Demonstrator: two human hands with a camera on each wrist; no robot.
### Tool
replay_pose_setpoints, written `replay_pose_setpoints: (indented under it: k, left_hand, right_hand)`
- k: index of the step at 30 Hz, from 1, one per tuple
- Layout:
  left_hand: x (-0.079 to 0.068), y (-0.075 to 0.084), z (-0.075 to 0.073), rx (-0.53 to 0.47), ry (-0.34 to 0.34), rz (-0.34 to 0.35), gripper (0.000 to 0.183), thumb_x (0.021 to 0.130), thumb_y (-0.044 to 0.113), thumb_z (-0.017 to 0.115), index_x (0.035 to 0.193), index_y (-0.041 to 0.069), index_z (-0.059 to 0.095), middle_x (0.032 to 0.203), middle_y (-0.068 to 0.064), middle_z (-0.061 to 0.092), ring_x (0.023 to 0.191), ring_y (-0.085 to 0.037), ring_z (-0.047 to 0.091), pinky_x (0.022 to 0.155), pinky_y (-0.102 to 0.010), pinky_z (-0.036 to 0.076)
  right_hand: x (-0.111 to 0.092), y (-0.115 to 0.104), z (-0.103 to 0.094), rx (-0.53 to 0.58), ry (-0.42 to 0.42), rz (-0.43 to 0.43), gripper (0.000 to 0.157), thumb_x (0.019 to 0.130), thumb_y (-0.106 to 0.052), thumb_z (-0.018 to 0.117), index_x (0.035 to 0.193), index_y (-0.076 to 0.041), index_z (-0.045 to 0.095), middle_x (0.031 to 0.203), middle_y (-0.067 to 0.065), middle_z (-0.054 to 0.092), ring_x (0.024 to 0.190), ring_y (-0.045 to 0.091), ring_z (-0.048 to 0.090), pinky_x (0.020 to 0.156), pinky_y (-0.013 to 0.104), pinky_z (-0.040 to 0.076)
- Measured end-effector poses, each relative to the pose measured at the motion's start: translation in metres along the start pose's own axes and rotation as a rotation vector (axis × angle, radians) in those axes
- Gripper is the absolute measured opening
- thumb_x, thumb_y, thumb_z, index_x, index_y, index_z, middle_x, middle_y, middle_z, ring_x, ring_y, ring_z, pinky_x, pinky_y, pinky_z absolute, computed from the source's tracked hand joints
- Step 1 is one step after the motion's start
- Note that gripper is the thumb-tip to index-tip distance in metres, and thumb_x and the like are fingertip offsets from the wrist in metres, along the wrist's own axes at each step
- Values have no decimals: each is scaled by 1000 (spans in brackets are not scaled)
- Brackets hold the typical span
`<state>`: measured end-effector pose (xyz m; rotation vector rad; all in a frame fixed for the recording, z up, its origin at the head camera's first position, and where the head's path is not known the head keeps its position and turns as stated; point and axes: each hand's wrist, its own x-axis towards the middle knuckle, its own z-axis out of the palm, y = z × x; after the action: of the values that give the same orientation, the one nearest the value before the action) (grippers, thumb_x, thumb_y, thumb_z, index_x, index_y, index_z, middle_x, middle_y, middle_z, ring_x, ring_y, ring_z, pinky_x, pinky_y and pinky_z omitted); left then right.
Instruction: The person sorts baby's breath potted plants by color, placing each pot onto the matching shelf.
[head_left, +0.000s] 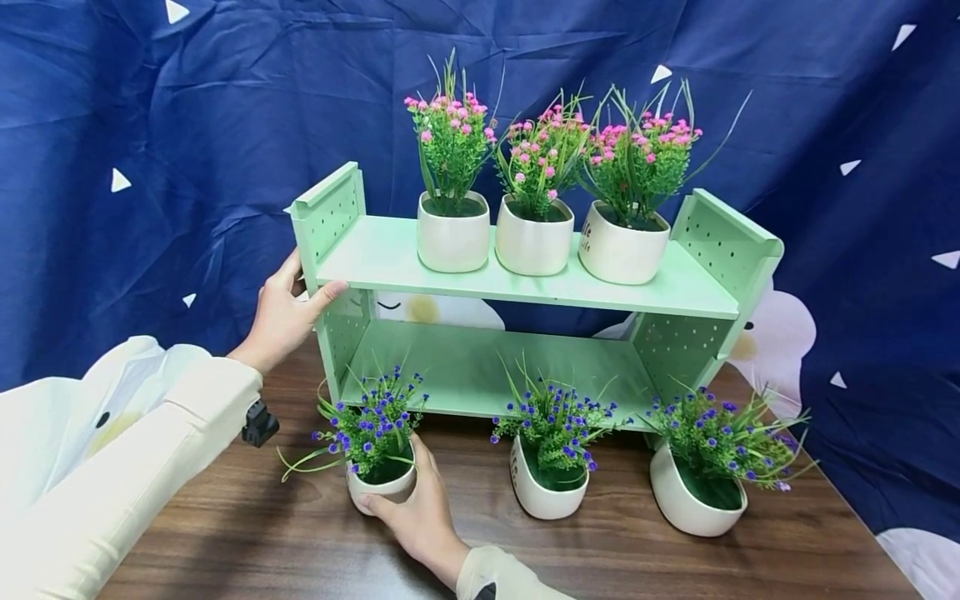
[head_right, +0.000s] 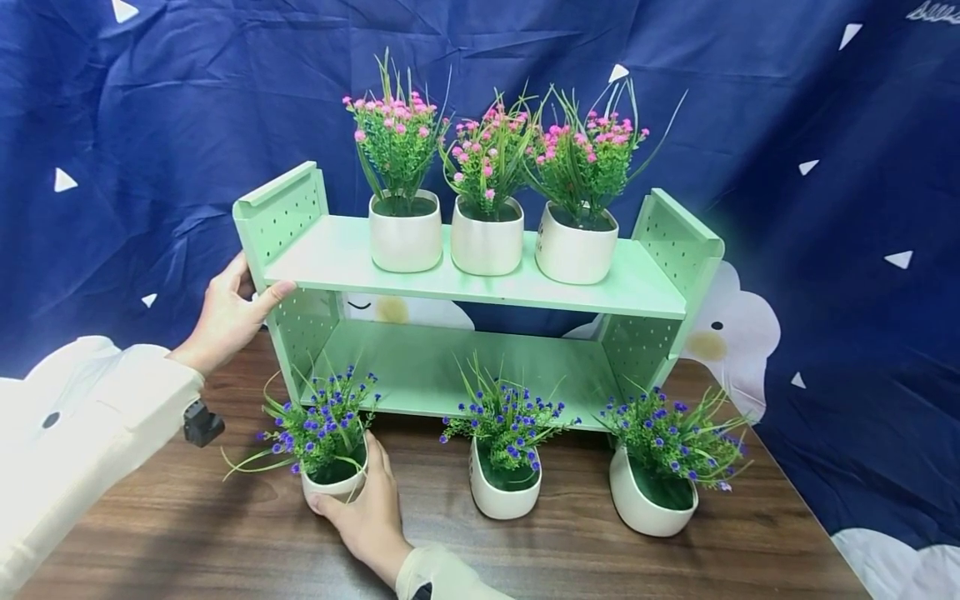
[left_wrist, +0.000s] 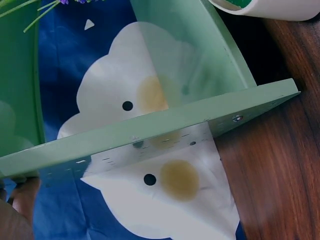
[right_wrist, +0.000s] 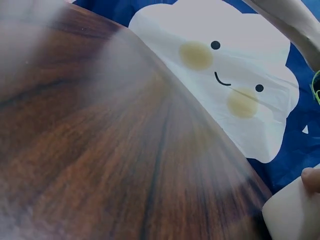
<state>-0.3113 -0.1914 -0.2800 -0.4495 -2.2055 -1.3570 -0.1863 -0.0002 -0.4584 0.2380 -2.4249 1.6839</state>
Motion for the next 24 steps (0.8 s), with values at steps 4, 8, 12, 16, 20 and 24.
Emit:
replay_pose_setpoints:
  k: [4, 8, 12, 16, 20, 24]
  left_hand:
    - [0, -2, 0, 3, 1, -7, 63, 89, 31, 69, 145, 21, 41, 134, -10, 55, 119, -25, 56, 82, -16, 48]
    - [-1, -1, 0, 1, -6, -10, 63, 90, 30, 68, 146, 21, 40, 136, -10, 54, 121, -25, 55, 84, -17, 48]
    - [1, -1, 0, -2, -8, -3, 64, 90, 27, 68, 146, 20, 40, 136, -11, 54, 122, -27, 54, 85, -17, 48]
    - [2, -2, 0, -13, -10, 5, 65, 90, 24, 69, 147, 18, 39, 136, -13, 54, 121, -30, 54, 83, -15, 48]
    - [2, -2, 0, -10, -9, 5, 64, 90, 24, 69, 147, 18, 39, 136, -13, 54, 121, -29, 55, 83, -14, 47]
    - [0, 0, 0, -2, -1, 3, 63, 90, 27, 69, 146, 20, 41, 135, -10, 54, 121, -25, 54, 83, -12, 46]
  right_hand:
    - [-2, -4, -5, 30, -14, 12, 97, 65, -21, 86, 145, -1, 35, 143, 14, 44, 128, 29, 44, 105, 44, 36]
    - [-5, -10, -11, 38, -20, 5, 97, 66, -22, 86, 145, 0, 35, 143, 15, 44, 127, 31, 44, 105, 46, 36]
    - [-4, -20, -18, 50, -15, -26, 97, 66, -23, 87, 145, 1, 35, 143, 16, 43, 129, 32, 43, 106, 48, 34]
    - [0, -30, -26, 72, 6, -59, 96, 66, -23, 86, 145, 1, 35, 144, 16, 43, 129, 30, 44, 107, 46, 33]
    - [10, -33, -32, 65, 51, -78, 96, 66, -24, 86, 144, 2, 36, 141, 17, 46, 126, 30, 47, 106, 47, 35]
    - [25, -31, -38, 48, 101, -66, 96, 68, -25, 86, 145, 2, 35, 141, 20, 45, 127, 33, 46, 106, 50, 34]
